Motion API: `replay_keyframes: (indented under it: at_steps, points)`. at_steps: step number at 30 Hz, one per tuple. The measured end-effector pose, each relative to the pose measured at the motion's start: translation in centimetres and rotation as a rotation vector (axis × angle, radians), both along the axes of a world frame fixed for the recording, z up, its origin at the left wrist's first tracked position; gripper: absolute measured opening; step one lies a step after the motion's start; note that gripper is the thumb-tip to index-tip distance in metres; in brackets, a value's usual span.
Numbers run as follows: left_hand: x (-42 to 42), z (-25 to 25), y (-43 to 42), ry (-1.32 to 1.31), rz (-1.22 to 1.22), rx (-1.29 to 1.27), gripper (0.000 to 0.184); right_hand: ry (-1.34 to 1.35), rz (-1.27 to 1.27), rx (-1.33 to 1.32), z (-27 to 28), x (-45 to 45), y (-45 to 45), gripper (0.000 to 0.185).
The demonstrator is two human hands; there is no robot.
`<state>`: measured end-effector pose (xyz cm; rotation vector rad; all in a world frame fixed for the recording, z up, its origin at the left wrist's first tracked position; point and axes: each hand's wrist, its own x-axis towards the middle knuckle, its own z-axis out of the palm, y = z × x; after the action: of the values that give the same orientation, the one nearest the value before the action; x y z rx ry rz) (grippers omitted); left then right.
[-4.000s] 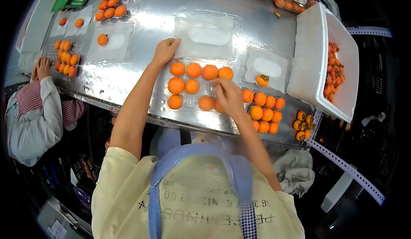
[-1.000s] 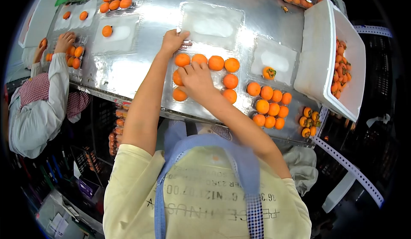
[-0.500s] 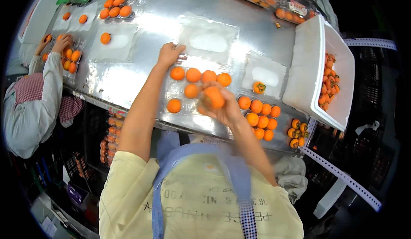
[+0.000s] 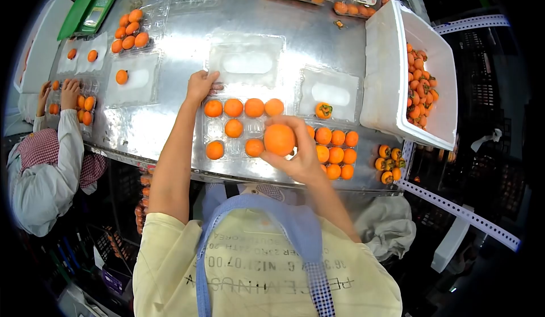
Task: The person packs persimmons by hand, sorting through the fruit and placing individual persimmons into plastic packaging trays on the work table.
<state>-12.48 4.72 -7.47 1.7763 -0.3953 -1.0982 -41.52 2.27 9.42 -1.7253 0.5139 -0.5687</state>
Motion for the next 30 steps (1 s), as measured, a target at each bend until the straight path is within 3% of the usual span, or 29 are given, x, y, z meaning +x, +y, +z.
replay_keyframes:
  at_steps: [15, 24, 27, 30]
  points:
    - [-0.1, -0.3, 0.1, 0.007, 0.06, -0.079, 0.029, -0.063, -0.065, -0.322, -0.3, 0.7, -0.5, 0.051]
    - [-0.3, 0.0, 0.1, 0.029, 0.065, -0.09, 0.029, 0.225, -0.301, -0.374, -0.1, 1.1, 0.5, 0.056]
    - [-0.2, -0.3, 0.0, 0.009, 0.067, -0.064, 0.029, 0.265, -0.116, -0.537, 0.1, 0.5, -0.5, 0.057]
    - [0.5, -2.3, -0.1, -0.065, 0.058, -0.071, 0.029, 0.097, -0.063, 0.314, -1.3, 1.1, -0.5, 0.056]
